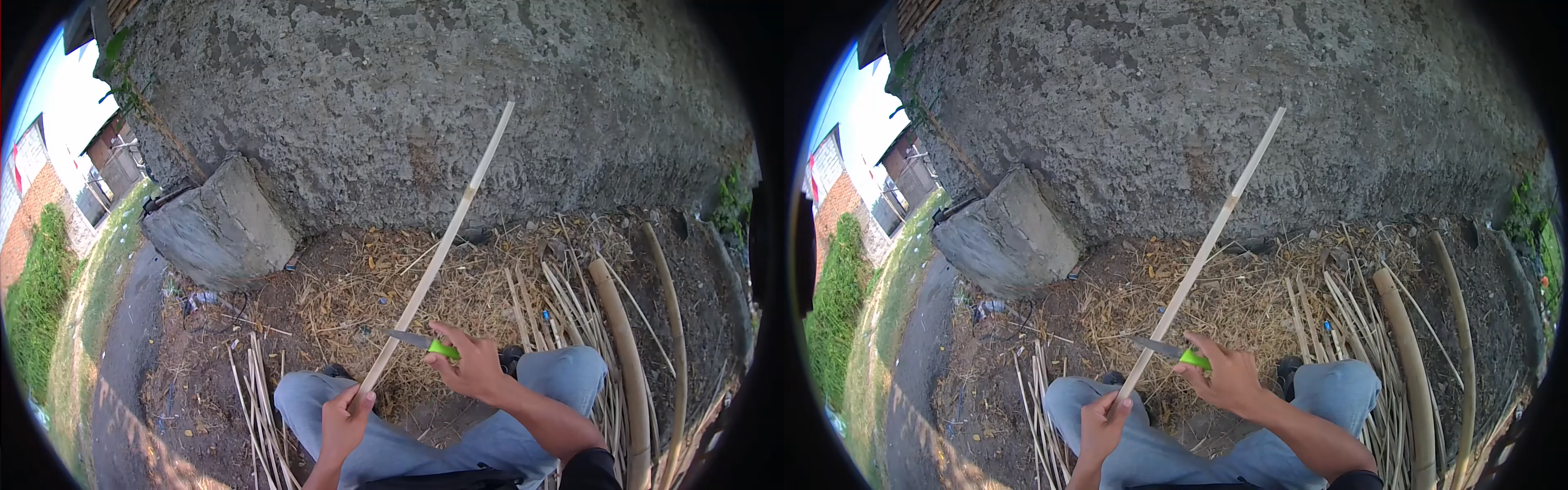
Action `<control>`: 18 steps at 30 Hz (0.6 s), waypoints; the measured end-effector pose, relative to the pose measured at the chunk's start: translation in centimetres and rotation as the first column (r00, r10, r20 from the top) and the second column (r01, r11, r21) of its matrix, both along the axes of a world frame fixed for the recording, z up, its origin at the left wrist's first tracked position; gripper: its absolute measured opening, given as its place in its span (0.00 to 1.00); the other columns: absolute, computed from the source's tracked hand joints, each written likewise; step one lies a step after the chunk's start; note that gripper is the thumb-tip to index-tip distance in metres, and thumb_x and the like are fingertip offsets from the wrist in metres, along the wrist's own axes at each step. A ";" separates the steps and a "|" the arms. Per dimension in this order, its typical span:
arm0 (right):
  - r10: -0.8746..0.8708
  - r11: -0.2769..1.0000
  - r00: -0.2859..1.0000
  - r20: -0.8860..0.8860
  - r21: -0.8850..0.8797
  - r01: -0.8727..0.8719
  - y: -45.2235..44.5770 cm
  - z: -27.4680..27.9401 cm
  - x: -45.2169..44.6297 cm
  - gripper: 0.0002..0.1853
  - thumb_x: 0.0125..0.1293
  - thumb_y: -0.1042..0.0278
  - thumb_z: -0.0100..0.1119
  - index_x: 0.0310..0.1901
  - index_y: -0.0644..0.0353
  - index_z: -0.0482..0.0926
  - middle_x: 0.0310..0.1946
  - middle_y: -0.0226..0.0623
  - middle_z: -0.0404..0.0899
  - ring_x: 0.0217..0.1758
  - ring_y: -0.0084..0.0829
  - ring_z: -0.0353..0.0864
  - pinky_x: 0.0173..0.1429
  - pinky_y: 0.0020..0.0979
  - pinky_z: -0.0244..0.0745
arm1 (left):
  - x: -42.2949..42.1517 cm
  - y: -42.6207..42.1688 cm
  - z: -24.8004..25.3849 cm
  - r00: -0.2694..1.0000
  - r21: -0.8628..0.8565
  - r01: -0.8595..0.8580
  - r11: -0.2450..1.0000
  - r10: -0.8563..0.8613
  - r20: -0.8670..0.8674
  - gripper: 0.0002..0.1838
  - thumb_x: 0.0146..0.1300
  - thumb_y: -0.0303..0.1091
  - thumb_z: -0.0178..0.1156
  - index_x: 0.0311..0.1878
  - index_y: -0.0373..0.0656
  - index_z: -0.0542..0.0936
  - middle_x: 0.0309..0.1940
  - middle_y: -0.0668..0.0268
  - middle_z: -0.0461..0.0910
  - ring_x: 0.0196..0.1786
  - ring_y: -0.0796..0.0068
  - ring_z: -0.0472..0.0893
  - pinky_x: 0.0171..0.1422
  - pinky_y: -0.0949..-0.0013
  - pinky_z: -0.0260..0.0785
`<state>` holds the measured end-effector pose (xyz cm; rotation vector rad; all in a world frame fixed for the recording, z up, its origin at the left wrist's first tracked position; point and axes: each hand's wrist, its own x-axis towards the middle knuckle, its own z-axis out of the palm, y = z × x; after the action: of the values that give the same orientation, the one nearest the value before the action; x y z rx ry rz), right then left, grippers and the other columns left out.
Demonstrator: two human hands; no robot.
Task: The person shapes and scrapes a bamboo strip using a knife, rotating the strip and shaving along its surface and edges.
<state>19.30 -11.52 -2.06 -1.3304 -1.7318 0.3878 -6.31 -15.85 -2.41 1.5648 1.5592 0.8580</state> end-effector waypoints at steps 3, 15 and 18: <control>0.103 0.994 0.994 0.021 -0.030 -0.102 -0.2 -1.0 -0.9 0.25 0.63 0.51 0.70 0.56 0.58 0.81 0.33 0.43 0.87 0.29 0.43 0.88 0.33 0.39 0.80 | 0.7 -0.4 -0.7 0.997 0.086 -0.072 0.994 0.071 0.014 0.20 0.69 0.41 0.66 0.49 0.30 0.83 0.21 0.70 0.77 0.28 0.85 0.70 0.31 0.73 0.66; -0.180 0.954 0.747 -0.640 -0.298 -0.025 2.9 -2.6 1.0 0.19 0.70 0.61 0.67 0.51 0.72 0.81 0.35 0.35 0.86 0.34 0.16 0.78 0.38 0.21 0.74 | 1.2 -0.7 -1.2 0.970 0.362 -0.021 0.932 0.106 -0.218 0.16 0.62 0.33 0.71 0.49 0.33 0.84 0.27 0.59 0.84 0.25 0.70 0.80 0.32 0.68 0.72; -0.142 0.977 0.675 -0.723 -0.213 -0.022 3.3 -2.8 1.0 0.18 0.73 0.62 0.63 0.51 0.72 0.80 0.36 0.40 0.87 0.29 0.13 0.74 0.31 0.19 0.69 | 1.4 -0.5 -0.6 0.888 0.551 0.156 0.820 0.128 -0.442 0.15 0.59 0.29 0.71 0.50 0.36 0.84 0.25 0.62 0.80 0.24 0.61 0.78 0.31 0.63 0.70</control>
<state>20.32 -8.19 -4.90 -1.1293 -0.9667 0.9478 -4.87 -16.36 -3.00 2.3607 1.6945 1.0698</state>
